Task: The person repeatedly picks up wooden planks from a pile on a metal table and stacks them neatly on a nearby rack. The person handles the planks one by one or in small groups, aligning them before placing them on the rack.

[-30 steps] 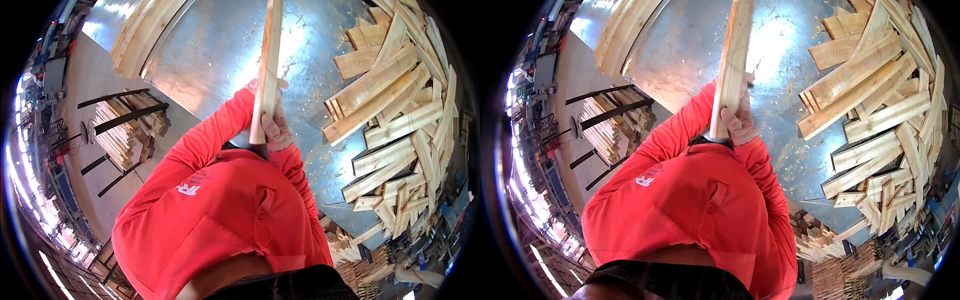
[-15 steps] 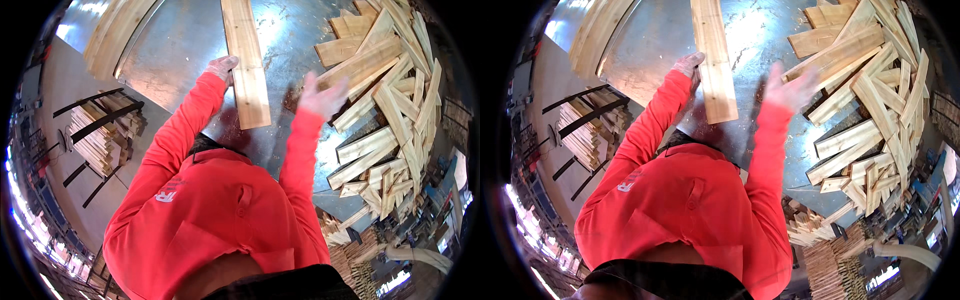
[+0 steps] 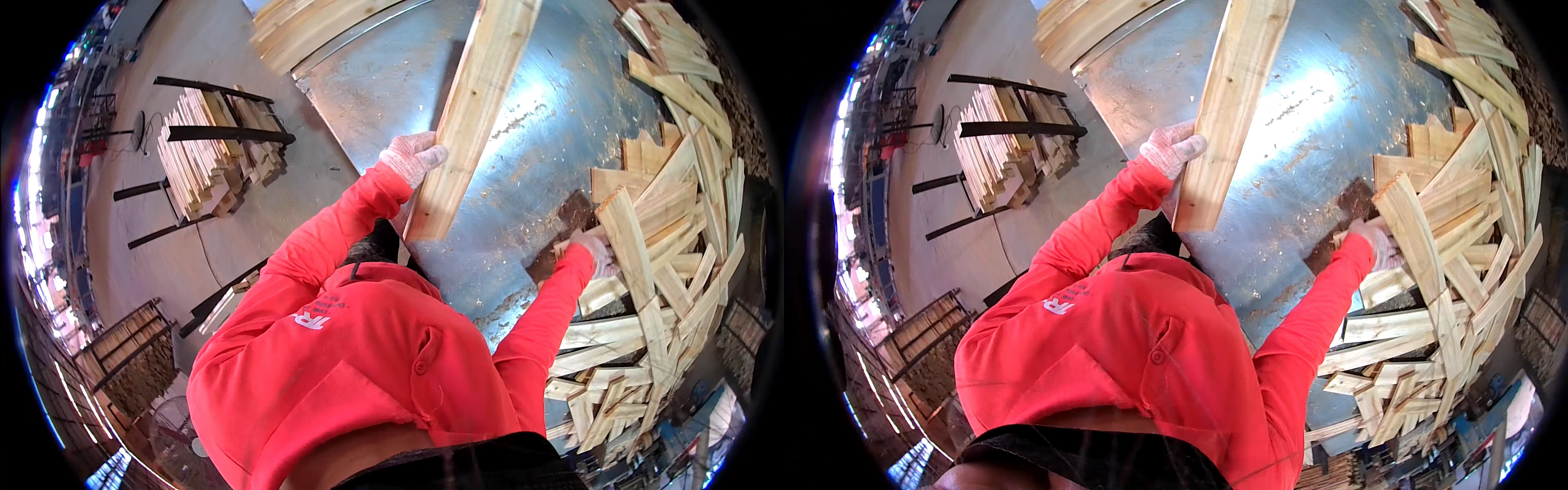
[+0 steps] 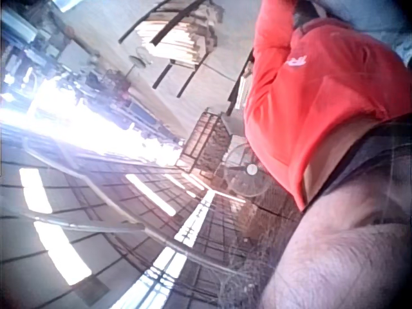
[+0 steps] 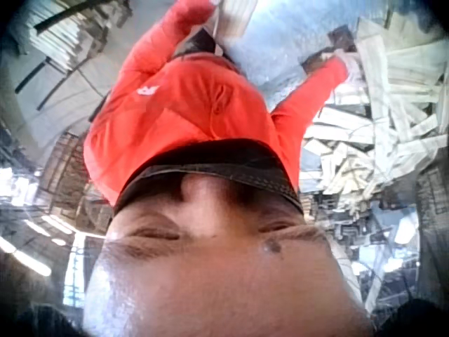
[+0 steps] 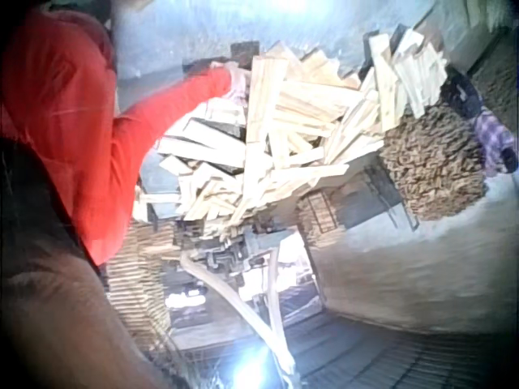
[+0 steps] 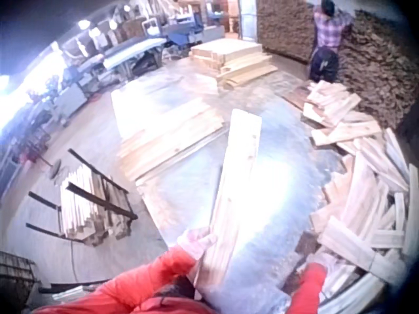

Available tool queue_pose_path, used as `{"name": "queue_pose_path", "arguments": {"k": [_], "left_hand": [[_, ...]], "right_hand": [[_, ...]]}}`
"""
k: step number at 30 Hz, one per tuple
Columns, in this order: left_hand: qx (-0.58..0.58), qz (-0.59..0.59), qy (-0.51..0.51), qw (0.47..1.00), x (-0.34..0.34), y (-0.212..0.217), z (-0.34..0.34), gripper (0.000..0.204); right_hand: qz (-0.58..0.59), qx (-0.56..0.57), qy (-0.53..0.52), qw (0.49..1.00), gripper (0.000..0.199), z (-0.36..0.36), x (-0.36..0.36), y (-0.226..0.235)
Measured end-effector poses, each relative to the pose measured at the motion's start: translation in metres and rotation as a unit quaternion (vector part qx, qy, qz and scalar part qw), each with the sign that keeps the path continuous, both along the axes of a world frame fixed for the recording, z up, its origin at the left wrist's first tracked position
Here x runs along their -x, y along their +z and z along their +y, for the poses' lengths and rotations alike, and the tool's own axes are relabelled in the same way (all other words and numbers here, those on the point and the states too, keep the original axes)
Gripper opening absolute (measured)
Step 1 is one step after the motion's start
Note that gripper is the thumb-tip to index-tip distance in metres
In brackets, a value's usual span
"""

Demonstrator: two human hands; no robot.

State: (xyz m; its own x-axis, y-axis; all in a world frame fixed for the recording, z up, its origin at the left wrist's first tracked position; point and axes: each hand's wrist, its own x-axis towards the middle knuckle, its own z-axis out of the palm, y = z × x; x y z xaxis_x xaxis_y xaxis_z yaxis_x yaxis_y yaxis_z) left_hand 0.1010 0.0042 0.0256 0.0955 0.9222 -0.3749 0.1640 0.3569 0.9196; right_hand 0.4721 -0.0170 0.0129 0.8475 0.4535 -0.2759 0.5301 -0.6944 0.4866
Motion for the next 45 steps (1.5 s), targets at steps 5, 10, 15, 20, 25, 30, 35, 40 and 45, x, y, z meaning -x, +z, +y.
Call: {"name": "queue_pose_path", "arguments": {"k": [5, 10, 15, 20, 25, 30, 35, 40, 45], "left_hand": [[-0.053, 0.043, -0.020, 0.997, 0.020, 0.016, -0.011, 0.032], [-0.067, 0.174, 0.001, 0.983, 0.035, 0.037, -0.023, 0.025], [-0.047, 0.326, 0.034, 0.944, 0.052, 0.030, -0.034, 0.026], [-0.004, 0.262, 0.075, 0.962, 0.074, 0.041, -0.067, 0.029], [-0.070, 0.104, 0.200, 0.972, 0.115, 0.028, -0.119, 0.031], [0.009, -0.254, 0.292, 0.922, 0.157, -0.001, -0.149, 0.032], [0.013, -0.381, 0.340, 0.860, 0.201, -0.009, -0.162, 0.031], [-0.041, -0.081, 0.221, 0.971, 0.226, -0.028, -0.123, 0.031], [0.021, 0.207, -0.027, 0.978, 0.128, 0.051, -0.053, 0.037]], "right_hand": [[-0.017, -0.042, 0.102, 0.994, 0.103, -0.056, -0.026, -0.003], [0.036, -0.110, 0.258, 0.959, 0.083, -0.146, -0.038, -0.002], [0.372, -0.069, 0.541, 0.751, 0.070, -0.123, 0.058, 0.075], [0.100, -0.068, 0.625, 0.771, 0.086, -0.003, 0.043, 0.031], [0.175, -0.067, 0.596, 0.781, 0.068, 0.040, 0.066, 0.030], [0.515, -0.065, 0.298, 0.801, 0.052, 0.049, 0.006, -0.041], [0.518, -0.249, 0.156, 0.803, 0.060, 0.010, 0.032, -0.078], [0.574, -0.402, -0.019, 0.713, 0.039, -0.016, 0.104, -0.077], [0.542, -0.450, 0.002, 0.710, 0.052, 0.001, 0.169, -0.027]]}}
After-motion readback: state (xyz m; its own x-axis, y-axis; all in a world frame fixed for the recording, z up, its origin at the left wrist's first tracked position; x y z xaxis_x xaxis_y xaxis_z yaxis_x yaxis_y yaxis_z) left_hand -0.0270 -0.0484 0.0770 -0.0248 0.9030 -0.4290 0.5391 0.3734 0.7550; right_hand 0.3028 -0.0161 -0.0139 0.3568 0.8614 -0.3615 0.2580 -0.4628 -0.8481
